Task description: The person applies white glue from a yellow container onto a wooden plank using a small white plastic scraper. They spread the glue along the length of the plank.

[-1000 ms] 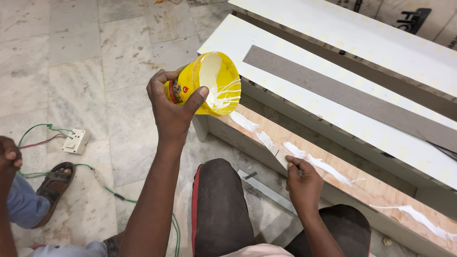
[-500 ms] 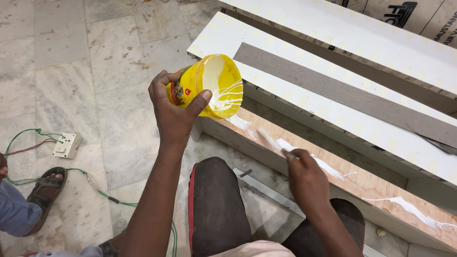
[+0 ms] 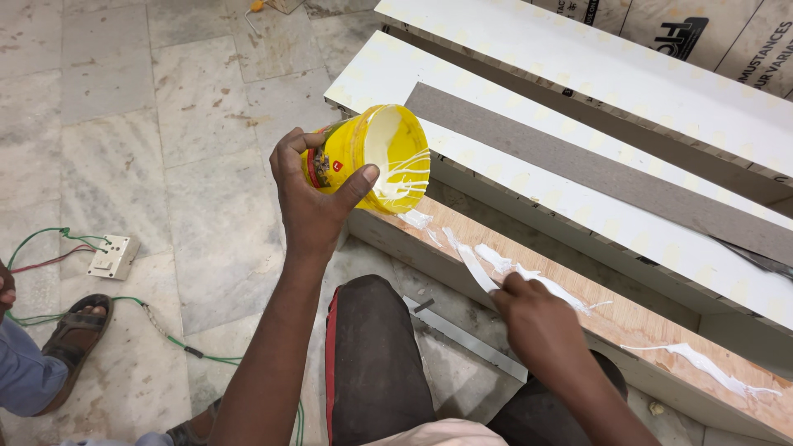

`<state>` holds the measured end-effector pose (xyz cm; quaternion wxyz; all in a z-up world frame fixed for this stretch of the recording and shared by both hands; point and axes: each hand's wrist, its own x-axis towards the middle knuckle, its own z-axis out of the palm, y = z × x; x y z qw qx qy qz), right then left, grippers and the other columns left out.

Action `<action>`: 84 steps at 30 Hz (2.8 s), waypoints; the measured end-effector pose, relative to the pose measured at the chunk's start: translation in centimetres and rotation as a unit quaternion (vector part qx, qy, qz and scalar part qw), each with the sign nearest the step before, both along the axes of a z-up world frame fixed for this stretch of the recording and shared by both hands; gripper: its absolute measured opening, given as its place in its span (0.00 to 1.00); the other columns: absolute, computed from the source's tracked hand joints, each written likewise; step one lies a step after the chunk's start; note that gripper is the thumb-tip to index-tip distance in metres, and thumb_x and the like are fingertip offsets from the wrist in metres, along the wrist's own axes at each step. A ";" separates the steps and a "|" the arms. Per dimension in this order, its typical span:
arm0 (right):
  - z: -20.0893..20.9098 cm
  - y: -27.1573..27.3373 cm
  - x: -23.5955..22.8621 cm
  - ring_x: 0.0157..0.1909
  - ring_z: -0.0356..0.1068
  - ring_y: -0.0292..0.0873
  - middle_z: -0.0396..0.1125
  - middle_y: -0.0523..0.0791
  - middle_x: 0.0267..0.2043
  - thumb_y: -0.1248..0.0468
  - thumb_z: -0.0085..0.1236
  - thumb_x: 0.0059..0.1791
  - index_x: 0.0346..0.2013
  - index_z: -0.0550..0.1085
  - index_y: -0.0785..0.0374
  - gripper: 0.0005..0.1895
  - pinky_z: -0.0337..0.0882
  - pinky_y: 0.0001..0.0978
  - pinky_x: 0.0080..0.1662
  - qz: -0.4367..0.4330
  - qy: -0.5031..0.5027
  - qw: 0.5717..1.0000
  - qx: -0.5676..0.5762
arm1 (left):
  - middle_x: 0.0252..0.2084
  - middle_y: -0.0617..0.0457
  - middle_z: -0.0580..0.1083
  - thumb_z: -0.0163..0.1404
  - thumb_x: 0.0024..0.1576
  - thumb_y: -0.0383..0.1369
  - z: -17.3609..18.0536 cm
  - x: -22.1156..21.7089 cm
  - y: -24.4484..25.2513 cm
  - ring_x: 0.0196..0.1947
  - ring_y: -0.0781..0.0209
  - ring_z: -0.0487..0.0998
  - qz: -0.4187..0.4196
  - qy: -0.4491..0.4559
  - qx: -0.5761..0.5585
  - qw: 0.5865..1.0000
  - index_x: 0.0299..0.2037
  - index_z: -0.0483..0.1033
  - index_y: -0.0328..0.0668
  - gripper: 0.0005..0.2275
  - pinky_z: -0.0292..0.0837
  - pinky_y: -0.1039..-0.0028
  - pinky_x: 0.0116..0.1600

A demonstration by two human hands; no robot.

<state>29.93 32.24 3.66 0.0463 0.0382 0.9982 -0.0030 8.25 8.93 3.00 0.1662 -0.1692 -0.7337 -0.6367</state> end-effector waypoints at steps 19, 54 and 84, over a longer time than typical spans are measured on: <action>-1.9 8.6 3.8 0.23 0.62 0.33 0.67 0.43 0.27 0.68 0.55 0.53 0.47 0.76 0.66 0.09 0.62 0.25 0.24 -0.319 0.281 0.651 -0.629 | 0.55 0.44 0.66 0.68 0.46 0.44 0.1 -3.8 7.7 0.54 0.57 0.71 -0.143 -0.202 0.225 0.943 0.56 0.64 0.39 0.33 0.73 0.66 0.58; 10.2 20.0 -3.3 0.30 0.71 0.38 0.73 0.49 0.34 0.69 0.59 0.50 0.45 0.79 0.70 0.10 0.74 0.30 0.33 -0.289 0.239 0.798 -0.472 | 0.58 0.43 0.66 0.63 0.47 0.50 -2.8 1.0 26.8 0.59 0.55 0.69 -0.393 -0.237 0.159 0.874 0.62 0.63 0.35 0.38 0.66 0.64 0.65; -2.2 19.5 -16.1 0.71 0.57 0.48 0.56 0.41 0.73 0.53 0.78 0.34 0.69 0.61 0.51 0.53 0.62 0.53 0.66 -0.154 -0.083 0.984 0.030 | 0.49 0.36 0.71 0.66 0.40 0.53 -3.4 -16.1 31.6 0.51 0.47 0.77 -0.203 -0.331 0.263 0.883 0.55 0.60 0.34 0.41 0.79 0.60 0.55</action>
